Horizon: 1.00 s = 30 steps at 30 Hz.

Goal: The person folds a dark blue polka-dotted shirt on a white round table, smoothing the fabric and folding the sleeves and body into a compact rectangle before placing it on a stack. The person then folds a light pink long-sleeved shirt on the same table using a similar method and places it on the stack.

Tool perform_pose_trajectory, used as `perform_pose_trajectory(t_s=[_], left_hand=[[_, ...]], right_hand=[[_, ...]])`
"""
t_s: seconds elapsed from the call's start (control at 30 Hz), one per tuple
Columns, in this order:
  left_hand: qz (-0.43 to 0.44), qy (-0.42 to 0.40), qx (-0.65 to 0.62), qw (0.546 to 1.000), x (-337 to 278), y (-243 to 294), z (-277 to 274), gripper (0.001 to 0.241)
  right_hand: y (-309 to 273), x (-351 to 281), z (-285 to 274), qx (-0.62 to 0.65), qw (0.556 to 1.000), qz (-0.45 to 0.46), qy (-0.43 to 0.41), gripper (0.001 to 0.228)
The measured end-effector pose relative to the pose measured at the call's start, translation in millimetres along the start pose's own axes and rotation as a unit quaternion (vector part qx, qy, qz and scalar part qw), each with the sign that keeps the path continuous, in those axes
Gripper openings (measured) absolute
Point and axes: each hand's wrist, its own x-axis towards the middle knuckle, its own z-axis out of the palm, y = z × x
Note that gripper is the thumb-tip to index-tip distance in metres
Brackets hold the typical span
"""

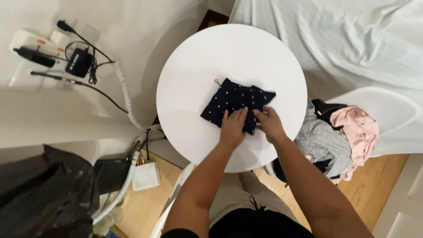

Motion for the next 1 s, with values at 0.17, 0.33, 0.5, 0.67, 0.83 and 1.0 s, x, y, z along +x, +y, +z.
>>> perform_pose_trajectory(t_s=[0.17, 0.33, 0.5, 0.67, 0.83, 1.0], left_hand=[[-0.201, 0.03, -0.236, 0.95, 28.3, 9.5, -32.4, 0.068], [-0.355, 0.047, -0.505, 0.785, 15.2, 13.5, -52.7, 0.05], [-0.368, 0.059, -0.781, 0.501, -7.1, 23.2, -42.4, 0.051], [-0.34, 0.039, -0.849, 0.402, -27.2, 56.5, -50.7, 0.051], [-0.301, 0.002, -0.867, 0.397, -57.8, 75.4, -62.2, 0.053], [-0.213, -0.086, -0.833, 0.504, -90.1, 95.7, -110.0, 0.057]], right_hand=[[-32.5, -33.2, -22.5, 0.05, 0.997, -0.06, -0.004, 0.062], [-1.1, -67.6, -52.7, -0.01, 0.996, 0.05, 0.07, 0.096], [23.4, -113.2, -61.2, 0.14, 0.974, 0.179, -0.009, 0.112], [20.3, -134.8, -68.7, 0.305, 0.938, 0.124, -0.105, 0.1], [25.7, -132.1, -99.7, 0.274, 0.953, 0.095, -0.084, 0.047], [-32.5, -220.9, -87.1, 0.204, 0.975, -0.086, 0.001, 0.035]])
